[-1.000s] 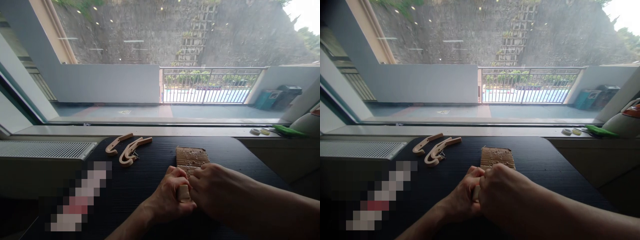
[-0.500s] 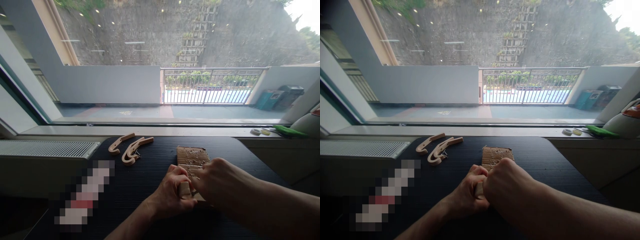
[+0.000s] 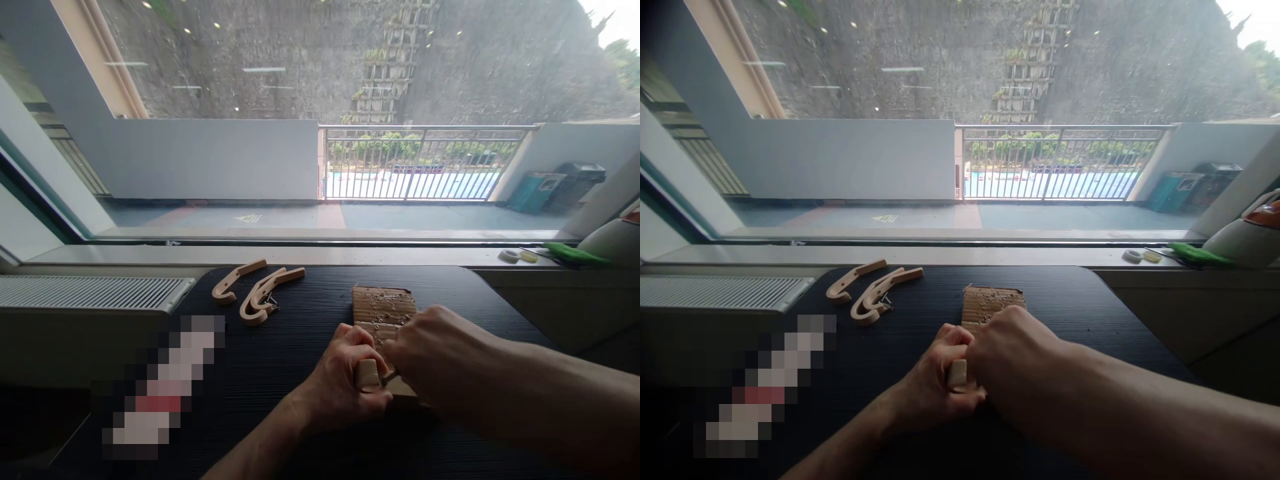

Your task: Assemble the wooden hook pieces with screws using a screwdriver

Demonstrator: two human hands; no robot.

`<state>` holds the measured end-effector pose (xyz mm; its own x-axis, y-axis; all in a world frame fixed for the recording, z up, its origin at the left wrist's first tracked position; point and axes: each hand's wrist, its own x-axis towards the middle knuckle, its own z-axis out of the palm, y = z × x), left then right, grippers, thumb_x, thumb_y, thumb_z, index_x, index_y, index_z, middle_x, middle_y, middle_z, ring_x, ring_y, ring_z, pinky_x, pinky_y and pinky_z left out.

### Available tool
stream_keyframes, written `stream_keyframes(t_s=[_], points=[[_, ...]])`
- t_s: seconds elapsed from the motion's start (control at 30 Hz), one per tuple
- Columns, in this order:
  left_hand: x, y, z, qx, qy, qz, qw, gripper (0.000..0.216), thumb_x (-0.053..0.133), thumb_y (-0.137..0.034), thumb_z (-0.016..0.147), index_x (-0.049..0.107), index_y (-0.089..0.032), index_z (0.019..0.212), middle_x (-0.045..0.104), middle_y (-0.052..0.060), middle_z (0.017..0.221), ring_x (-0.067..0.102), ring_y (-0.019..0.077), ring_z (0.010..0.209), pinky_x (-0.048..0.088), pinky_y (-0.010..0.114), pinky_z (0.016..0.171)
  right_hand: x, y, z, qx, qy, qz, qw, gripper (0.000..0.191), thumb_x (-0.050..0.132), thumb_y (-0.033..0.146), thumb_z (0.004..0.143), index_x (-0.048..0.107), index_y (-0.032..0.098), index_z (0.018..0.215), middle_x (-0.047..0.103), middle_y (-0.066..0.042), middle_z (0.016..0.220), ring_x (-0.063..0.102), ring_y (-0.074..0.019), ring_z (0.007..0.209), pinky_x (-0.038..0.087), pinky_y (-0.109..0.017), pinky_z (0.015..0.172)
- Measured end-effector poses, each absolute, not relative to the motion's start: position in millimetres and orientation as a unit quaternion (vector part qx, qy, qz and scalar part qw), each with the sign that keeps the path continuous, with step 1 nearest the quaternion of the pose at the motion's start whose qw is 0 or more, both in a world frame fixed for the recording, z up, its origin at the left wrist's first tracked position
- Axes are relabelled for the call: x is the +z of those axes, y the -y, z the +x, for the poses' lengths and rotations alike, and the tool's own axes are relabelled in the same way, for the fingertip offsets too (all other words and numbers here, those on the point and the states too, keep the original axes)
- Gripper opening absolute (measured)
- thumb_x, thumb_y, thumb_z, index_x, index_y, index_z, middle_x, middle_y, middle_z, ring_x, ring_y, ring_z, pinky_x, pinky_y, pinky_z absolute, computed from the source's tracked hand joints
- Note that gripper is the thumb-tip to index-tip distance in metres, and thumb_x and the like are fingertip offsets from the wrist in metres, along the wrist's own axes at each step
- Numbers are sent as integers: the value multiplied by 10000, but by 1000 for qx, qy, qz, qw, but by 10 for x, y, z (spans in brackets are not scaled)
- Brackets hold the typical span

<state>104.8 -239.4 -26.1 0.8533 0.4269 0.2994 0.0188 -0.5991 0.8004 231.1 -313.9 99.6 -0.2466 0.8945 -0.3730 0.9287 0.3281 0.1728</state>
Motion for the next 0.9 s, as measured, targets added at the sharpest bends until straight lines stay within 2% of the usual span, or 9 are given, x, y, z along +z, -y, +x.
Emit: stream_keyframes(t_s=[0.07,0.23,0.3,0.37,0.47,0.53,0.6,0.73,0.9], points=[[-253,2409,1041,237,-132,864,425,228,762,-230,608,663,-196,811,560,31,973,462,185,1002,442,277,881,1092,3144,2354,-64,-759,613,209,80,601,157,717,662,194,682,636,2,600,583,-142,554,253,-256,458],[-223,2367,1000,222,-120,876,412,278,771,-275,619,669,-203,867,566,40,1036,470,190,1045,446,287,904,1208,3412,2624,-68,-730,661,158,213,492,244,794,636,182,649,644,-41,644,590,-178,618,342,-280,552],[-221,2298,963,210,-102,887,399,410,794,-325,588,656,-215,959,551,54,1155,428,220,1156,401,334,994,1152,3609,2791,-46,-724,684,80,217,436,254,838,614,212,722,632,-18,664,559,-159,579,335,-272,526],[-230,2222,928,188,-83,901,383,662,823,-380,530,593,-235,1134,475,69,1319,305,267,1297,302,411,1088,1007,3812,2959,-45,-690,722,2,198,414,288,864,593,231,801,630,-8,689,549,-152,562,341,-266,510],[-257,2158,912,155,-77,916,362,878,826,-400,515,465,-257,1302,367,75,1433,192,294,1370,215,469,1129,639,4056,3139,-61,-615,780,-99,162,465,324,843,583,226,897,633,-8,690,557,-158,555,383,-265,509],[-279,2163,936,154,-88,923,342,887,820,-414,520,455,-266,1314,359,74,1436,194,302,1367,216,475,1130,356,4147,3186,-95,-570,796,-181,254,500,376,828,586,229,1017,666,-20,786,590,-166,613,437,-265,557],[-303,2192,977,158,-99,930,316,882,816,-442,516,466,-278,1309,366,70,1423,201,314,1357,229,482,1125,112,4178,3181,-137,-543,784,-266,324,514,405,812,587,226,1071,666,-11,771,585,-159,601,455,-260,562],[-346,2256,1055,158,-118,947,255,886,793,-513,524,456,-304,1316,361,57,1405,215,325,1334,253,497,1112,-150,4135,3107,-159,-487,745,-428,351,566,449,761,617,192,994,668,-17,788,594,-164,657,467,-239,568],[-364,2308,1089,161,-132,956,208,859,760,-562,556,447,-318,1317,361,40,1398,242,314,1315,276,487,1105,-215,4092,3022,-140,-421,723,-530,322,616,448,721,628,191,915,673,-15,792,608,-168,690,493,-237,635]])
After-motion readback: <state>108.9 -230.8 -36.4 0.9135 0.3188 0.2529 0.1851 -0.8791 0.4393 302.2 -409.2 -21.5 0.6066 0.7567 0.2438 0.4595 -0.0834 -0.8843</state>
